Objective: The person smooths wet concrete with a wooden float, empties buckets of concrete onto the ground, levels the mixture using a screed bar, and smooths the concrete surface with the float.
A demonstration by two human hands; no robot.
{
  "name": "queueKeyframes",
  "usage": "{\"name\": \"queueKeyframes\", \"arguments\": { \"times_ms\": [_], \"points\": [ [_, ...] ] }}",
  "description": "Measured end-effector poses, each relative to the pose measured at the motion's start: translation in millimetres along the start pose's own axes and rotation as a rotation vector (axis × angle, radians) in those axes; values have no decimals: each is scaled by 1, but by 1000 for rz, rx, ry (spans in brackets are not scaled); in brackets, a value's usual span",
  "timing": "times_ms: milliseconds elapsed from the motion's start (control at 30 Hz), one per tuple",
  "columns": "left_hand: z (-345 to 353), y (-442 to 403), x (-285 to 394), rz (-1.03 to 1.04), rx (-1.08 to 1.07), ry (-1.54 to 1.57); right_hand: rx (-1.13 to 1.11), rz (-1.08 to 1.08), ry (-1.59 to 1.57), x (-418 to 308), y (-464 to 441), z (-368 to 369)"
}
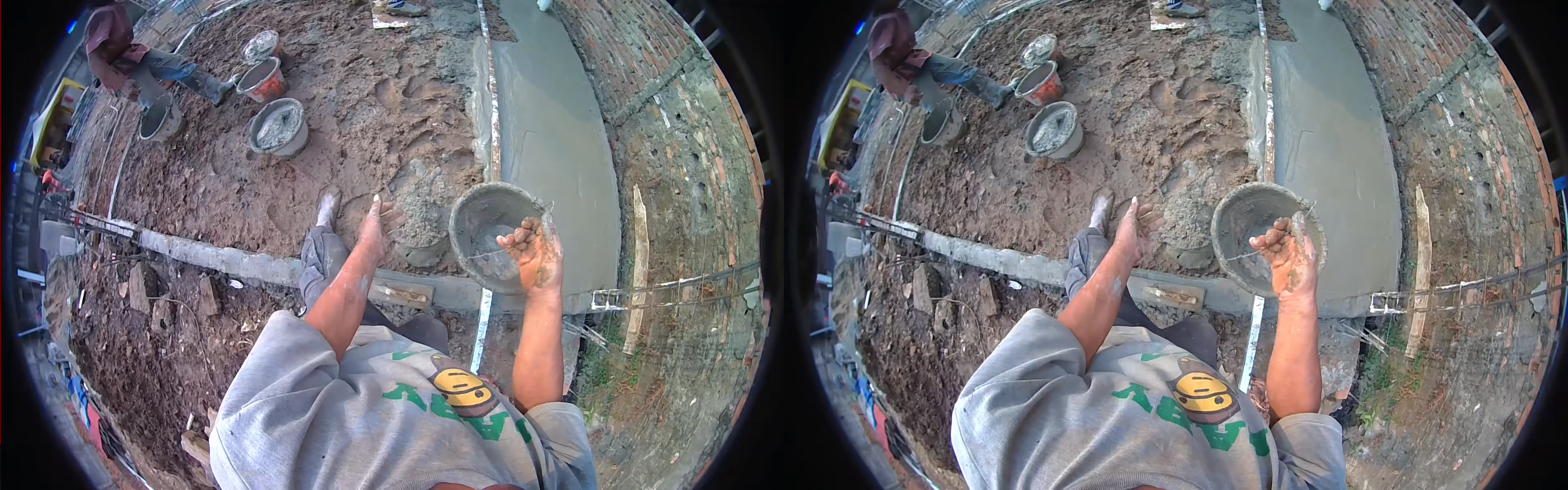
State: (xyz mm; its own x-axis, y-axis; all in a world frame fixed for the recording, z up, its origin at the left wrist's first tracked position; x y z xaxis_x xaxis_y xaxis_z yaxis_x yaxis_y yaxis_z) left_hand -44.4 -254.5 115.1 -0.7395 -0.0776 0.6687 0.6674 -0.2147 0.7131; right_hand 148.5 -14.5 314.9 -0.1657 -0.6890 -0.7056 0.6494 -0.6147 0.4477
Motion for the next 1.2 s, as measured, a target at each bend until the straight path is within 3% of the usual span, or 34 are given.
{"name": "queueKeyframes", "arguments": {
  "times_ms": [133, 300, 433, 600, 700, 833, 967, 1100, 1200],
  "points": [
    [-20, 69, 72, 242, 86, 105, 19, -67, 31, -18, 17, -36],
    [-53, 126, 120, 497, 229, 6, 53, -61, -13, -32, 17, -94],
    [-57, 145, 117, 582, 213, 22, 126, -39, -49, -33, 38, -158],
    [-16, 143, 84, 568, 45, -72, 433, -39, 58, -25, 84, -256],
    [4, 148, 68, 617, 20, -341, 571, -155, 105, -26, 111, -242],
    [-13, 159, 83, 713, -14, -544, 542, -170, 226, -20, 99, -192],
    [-133, 145, 108, 748, 184, -460, 581, -174, 421, -9, 88, -142],
    [-332, 123, 92, 601, 543, -287, 667, -298, 623, -12, 105, -85],
    [-486, 117, 45, 438, 748, -59, 683, -290, 665, -24, 128, -82]
  ]
}}
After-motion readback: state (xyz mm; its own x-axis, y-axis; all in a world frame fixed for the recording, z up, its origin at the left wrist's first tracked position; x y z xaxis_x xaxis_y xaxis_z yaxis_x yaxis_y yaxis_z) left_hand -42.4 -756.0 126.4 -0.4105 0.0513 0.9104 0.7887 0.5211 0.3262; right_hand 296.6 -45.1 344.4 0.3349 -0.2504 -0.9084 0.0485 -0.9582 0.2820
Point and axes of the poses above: each hand's wrist, its own y-axis away from the middle knuckle, its own z-axis out of the palm, x = y × z, the point moved 8 cm from there along -y, towards the middle knuckle, and after that the axes turned 12 degrees about x, right-handed, at the moved point
